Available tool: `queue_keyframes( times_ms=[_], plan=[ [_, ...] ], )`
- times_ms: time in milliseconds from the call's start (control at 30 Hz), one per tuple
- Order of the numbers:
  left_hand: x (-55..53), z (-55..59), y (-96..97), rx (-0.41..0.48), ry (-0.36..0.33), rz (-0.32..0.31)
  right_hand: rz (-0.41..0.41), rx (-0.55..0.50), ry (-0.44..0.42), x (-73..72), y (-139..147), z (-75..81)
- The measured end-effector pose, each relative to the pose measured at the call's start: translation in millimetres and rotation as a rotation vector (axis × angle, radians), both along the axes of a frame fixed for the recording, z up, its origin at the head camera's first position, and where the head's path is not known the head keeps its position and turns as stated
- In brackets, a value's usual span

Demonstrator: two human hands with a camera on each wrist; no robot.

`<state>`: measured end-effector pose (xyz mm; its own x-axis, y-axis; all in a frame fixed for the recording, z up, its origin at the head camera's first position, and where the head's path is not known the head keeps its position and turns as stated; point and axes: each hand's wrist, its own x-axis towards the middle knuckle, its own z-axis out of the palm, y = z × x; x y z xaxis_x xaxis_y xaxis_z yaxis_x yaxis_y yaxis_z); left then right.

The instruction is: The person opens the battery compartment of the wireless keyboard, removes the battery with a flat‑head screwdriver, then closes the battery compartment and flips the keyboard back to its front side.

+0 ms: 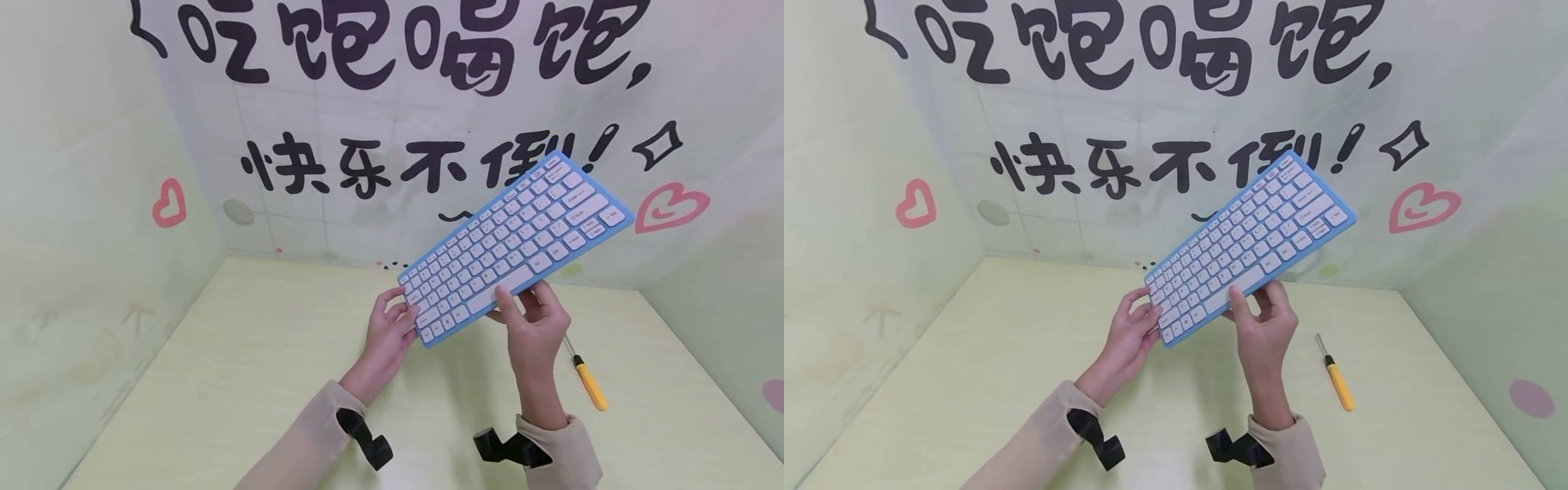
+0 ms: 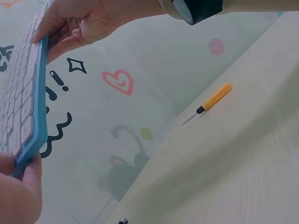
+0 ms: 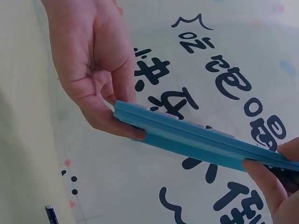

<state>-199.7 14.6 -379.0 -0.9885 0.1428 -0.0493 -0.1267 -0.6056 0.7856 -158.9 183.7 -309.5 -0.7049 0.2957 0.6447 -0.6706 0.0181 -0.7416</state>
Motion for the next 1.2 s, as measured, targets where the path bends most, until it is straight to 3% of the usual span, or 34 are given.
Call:
queue_keyframes(
  times_ms=[367, 567, 667, 833, 1067, 1200],
  plan=[
    [-0.4, -7.9, -18.6, -0.086, -0.026, 0.087, 0.024, -0.150, 0.077, -5.5, 13, 3.7],
    [-1.1, -11.3, -42.0, -0.159, -0.024, 0.093, 0.046, -0.290, -0.017, -4.3, 32, 2.1],
    [-2.0, -11.4, -54.0, -0.186, -0.015, 0.100, 0.000, -0.323, -0.112, -3.3, 41, -0.5],
    [-2.8, -10.3, -67.8, -0.246, -0.005, 0.082, -0.083, -0.237, -0.320, -3.6, 52, -6.9],
    [-7.3, -8.9, -77.6, -0.371, -0.004, 0.089, -0.045, -0.054, -0.535, -10.1, 71, -13.2],
    [-10.7, -9.2, -80.5, -0.407, -0.006, 0.073, 0.004, 0.192, -0.634, -13.0, 84, -14.6]
  ],
)
